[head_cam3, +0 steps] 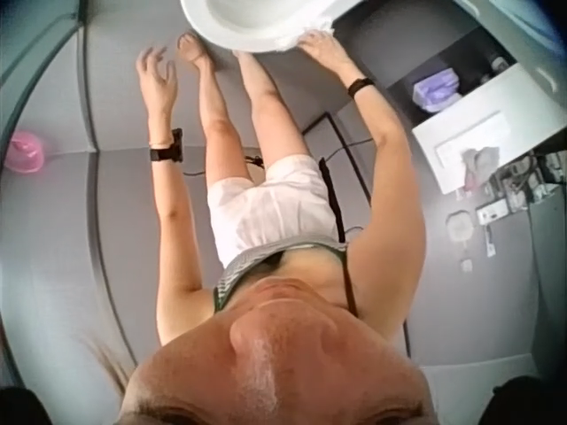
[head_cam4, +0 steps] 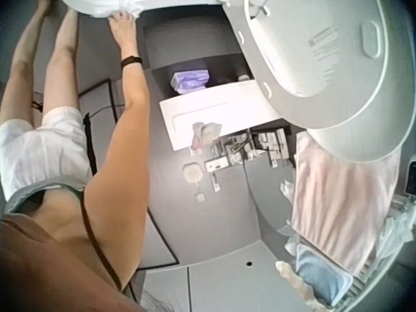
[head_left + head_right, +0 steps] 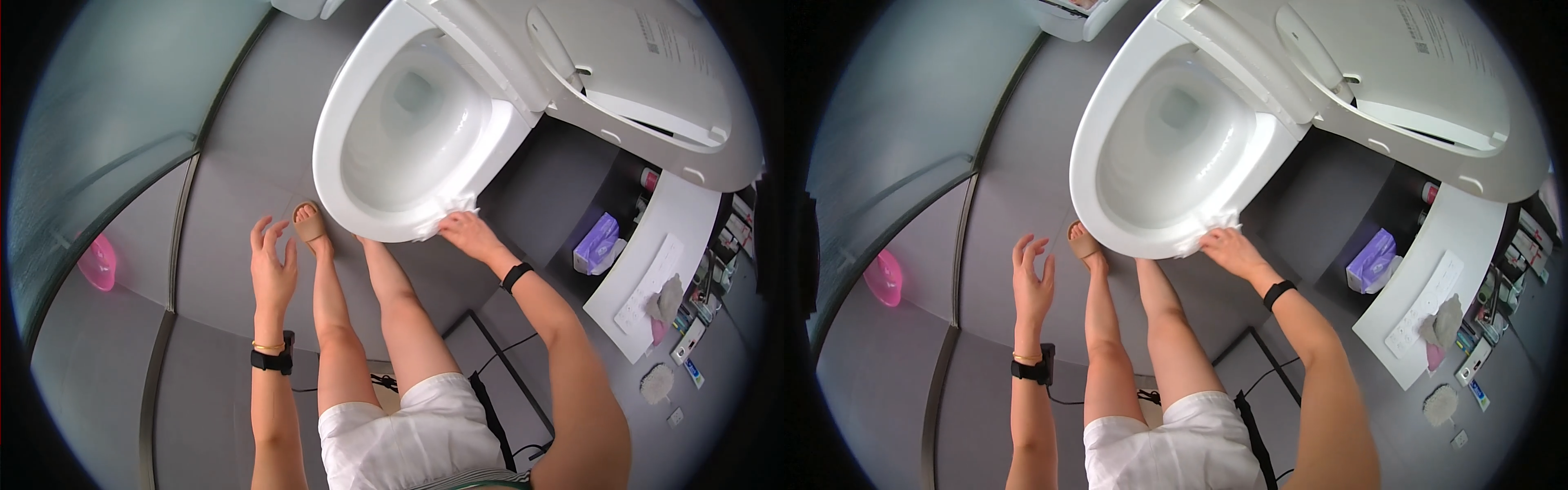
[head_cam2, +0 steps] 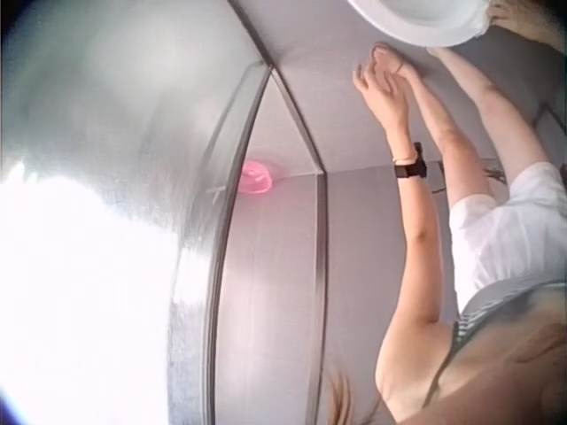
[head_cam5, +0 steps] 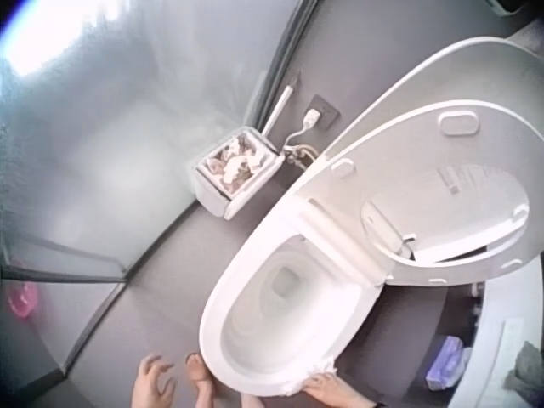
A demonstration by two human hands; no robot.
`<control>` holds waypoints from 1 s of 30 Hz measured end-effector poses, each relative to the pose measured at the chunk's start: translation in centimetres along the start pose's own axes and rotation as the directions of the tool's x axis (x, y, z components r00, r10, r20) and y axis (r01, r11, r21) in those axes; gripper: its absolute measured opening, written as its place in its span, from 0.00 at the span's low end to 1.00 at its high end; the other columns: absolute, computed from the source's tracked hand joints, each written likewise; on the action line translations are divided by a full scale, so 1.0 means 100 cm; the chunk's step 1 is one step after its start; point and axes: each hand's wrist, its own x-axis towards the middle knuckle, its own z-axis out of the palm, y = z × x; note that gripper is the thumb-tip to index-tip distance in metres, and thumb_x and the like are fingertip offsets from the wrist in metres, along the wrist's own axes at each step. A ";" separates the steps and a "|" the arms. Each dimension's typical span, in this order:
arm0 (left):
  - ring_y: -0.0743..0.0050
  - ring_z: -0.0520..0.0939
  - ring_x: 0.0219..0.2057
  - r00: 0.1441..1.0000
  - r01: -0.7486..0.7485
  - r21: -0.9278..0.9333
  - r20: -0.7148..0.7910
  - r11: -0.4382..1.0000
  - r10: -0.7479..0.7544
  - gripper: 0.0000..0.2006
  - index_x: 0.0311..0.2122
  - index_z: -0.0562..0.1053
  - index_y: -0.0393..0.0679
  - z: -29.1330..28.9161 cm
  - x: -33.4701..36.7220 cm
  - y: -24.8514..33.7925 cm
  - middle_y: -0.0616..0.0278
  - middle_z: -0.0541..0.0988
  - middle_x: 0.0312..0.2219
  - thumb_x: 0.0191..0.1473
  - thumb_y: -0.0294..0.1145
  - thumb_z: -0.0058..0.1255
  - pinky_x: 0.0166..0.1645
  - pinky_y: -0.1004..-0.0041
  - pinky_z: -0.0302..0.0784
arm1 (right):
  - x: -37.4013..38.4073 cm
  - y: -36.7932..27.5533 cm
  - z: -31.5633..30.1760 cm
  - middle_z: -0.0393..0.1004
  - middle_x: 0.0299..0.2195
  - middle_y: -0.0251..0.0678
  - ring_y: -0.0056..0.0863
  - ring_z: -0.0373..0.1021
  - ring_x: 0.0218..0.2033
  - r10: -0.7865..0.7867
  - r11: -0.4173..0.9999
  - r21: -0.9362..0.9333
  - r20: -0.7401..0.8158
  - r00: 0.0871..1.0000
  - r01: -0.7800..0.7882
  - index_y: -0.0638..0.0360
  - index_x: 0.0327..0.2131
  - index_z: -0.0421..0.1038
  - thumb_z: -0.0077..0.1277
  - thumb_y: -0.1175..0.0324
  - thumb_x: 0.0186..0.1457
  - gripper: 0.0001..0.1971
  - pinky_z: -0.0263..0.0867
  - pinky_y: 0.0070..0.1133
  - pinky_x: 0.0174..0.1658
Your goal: Cleaning and wiping the exterior and interior surfaces of a toilet seat and lid with a wet wipe.
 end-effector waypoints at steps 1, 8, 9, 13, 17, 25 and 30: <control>0.63 0.75 0.40 1.000 -0.004 -0.005 0.004 1.000 0.004 0.13 0.44 0.70 0.42 0.002 -0.005 -0.001 0.55 0.67 0.49 0.51 0.25 0.50 0.44 0.68 0.72 | -0.013 0.010 0.000 0.66 0.40 0.28 0.31 0.64 0.43 0.159 0.987 -0.003 -0.069 0.985 -0.159 0.54 0.34 0.72 0.45 0.71 0.51 0.07 0.62 0.28 0.46; 0.65 0.75 0.41 0.995 0.092 0.041 0.032 0.995 -0.093 0.13 0.45 0.70 0.41 0.003 -0.036 -0.003 0.55 0.66 0.50 0.52 0.25 0.49 0.46 0.68 0.72 | -0.017 0.057 -0.061 0.65 0.43 0.38 0.39 0.62 0.44 0.567 0.792 0.186 -0.579 0.586 -0.582 0.54 0.42 0.74 0.44 0.82 0.44 0.20 0.61 0.30 0.47; 0.65 0.75 0.41 0.995 0.090 0.050 0.025 0.995 -0.092 0.13 0.45 0.70 0.41 0.003 -0.037 -0.002 0.55 0.66 0.50 0.53 0.25 0.49 0.46 0.68 0.72 | -0.001 0.065 -0.076 0.64 0.44 0.38 0.39 0.62 0.44 0.554 0.801 0.177 -0.580 0.597 -0.571 0.53 0.44 0.73 0.44 0.82 0.45 0.21 0.61 0.29 0.48; 0.65 0.75 0.41 0.995 0.091 0.017 0.026 0.996 -0.091 0.13 0.45 0.70 0.41 0.011 -0.035 0.014 0.54 0.66 0.50 0.53 0.25 0.48 0.46 0.68 0.72 | 0.023 0.116 -0.061 0.60 0.47 0.40 0.40 0.60 0.45 0.655 0.707 0.197 -0.544 0.524 -0.680 0.47 0.50 0.69 0.43 0.81 0.46 0.26 0.60 0.30 0.49; 0.64 0.75 0.41 0.998 0.068 -0.007 0.009 0.998 -0.068 0.13 0.45 0.69 0.41 0.017 -0.040 0.024 0.54 0.66 0.50 0.53 0.25 0.48 0.46 0.68 0.72 | 0.038 0.042 -0.003 0.59 0.47 0.43 0.41 0.58 0.46 0.656 0.697 0.263 -0.610 0.445 -0.667 0.46 0.50 0.70 0.42 0.82 0.47 0.26 0.58 0.32 0.50; 0.64 0.75 0.40 0.992 0.125 -0.061 -0.023 0.990 -0.127 0.13 0.45 0.69 0.41 0.026 -0.055 0.040 0.54 0.65 0.50 0.52 0.25 0.48 0.46 0.68 0.72 | 0.054 -0.037 -0.006 0.65 0.44 0.40 0.43 0.59 0.47 0.644 0.707 0.536 -0.218 0.733 -0.461 0.54 0.37 0.76 0.44 0.79 0.48 0.14 0.60 0.32 0.50; 0.63 0.75 0.41 0.984 0.167 -0.039 -0.053 0.985 -0.169 0.13 0.44 0.70 0.41 0.024 -0.063 0.029 0.56 0.65 0.51 0.51 0.24 0.49 0.44 0.67 0.72 | 0.142 0.060 -0.120 0.67 0.42 0.38 0.38 0.65 0.41 -0.096 0.934 -0.352 -0.415 0.905 -0.062 0.55 0.30 0.74 0.48 0.72 0.45 0.07 0.69 0.30 0.37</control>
